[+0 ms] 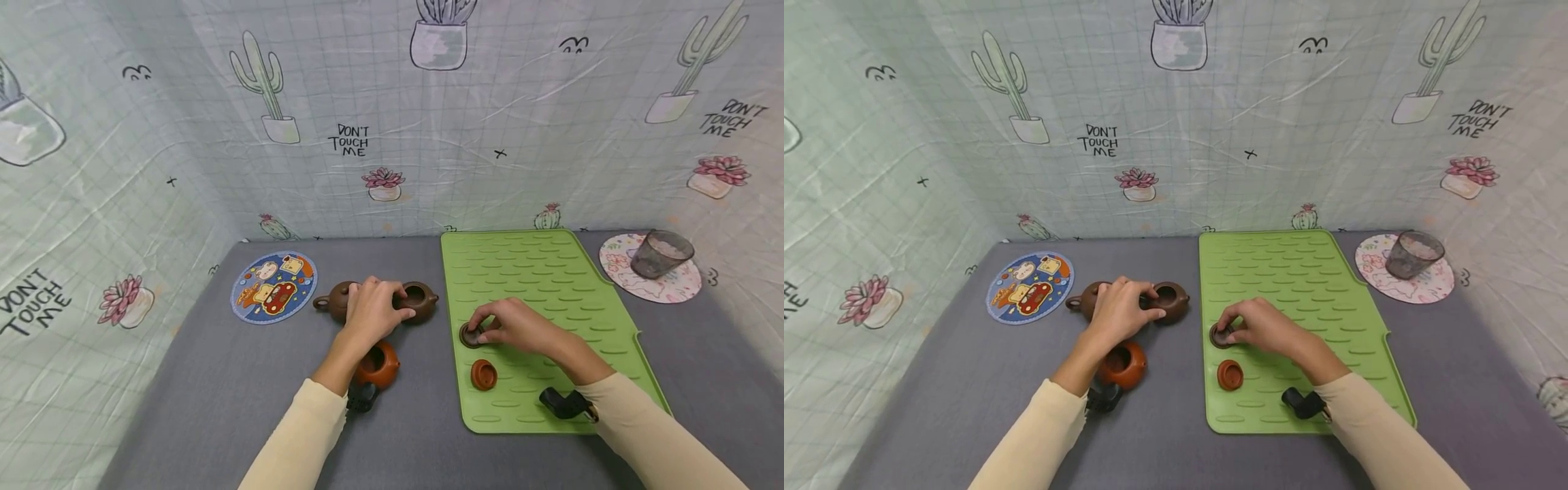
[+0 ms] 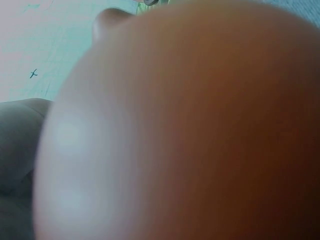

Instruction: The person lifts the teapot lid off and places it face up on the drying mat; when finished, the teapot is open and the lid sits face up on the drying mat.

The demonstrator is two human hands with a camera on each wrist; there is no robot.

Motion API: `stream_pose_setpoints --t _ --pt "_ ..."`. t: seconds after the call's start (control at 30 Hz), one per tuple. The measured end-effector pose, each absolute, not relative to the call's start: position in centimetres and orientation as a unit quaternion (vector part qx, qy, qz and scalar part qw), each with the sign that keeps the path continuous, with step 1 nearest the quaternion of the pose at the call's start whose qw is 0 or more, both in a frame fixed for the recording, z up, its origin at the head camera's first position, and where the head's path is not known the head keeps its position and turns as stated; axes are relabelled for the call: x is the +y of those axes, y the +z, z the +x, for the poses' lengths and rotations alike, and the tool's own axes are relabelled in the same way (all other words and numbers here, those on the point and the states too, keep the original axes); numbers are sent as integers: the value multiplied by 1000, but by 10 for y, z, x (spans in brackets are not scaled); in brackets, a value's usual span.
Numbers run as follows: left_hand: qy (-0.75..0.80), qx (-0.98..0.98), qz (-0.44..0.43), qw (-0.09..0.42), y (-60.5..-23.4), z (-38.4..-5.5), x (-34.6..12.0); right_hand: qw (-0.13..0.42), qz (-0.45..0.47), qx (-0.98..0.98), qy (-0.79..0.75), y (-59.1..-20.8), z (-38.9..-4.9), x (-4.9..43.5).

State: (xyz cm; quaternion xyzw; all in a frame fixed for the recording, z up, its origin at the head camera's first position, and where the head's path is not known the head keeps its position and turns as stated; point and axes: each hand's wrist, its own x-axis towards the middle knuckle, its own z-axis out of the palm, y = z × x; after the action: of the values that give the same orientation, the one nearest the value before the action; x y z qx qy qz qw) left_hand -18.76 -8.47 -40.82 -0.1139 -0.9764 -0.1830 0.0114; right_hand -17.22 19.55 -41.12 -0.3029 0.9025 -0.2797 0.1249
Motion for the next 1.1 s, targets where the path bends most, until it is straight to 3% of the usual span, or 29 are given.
stream_pose_setpoints --t 0.73,1.1 --pt "-178 -977 -117 18 -409 -186 -85 142 -304 895 -293 -413 -175 194" --pt "-192 -974 -110 -40 -406 -186 -89 172 -302 889 -299 -410 -176 193"
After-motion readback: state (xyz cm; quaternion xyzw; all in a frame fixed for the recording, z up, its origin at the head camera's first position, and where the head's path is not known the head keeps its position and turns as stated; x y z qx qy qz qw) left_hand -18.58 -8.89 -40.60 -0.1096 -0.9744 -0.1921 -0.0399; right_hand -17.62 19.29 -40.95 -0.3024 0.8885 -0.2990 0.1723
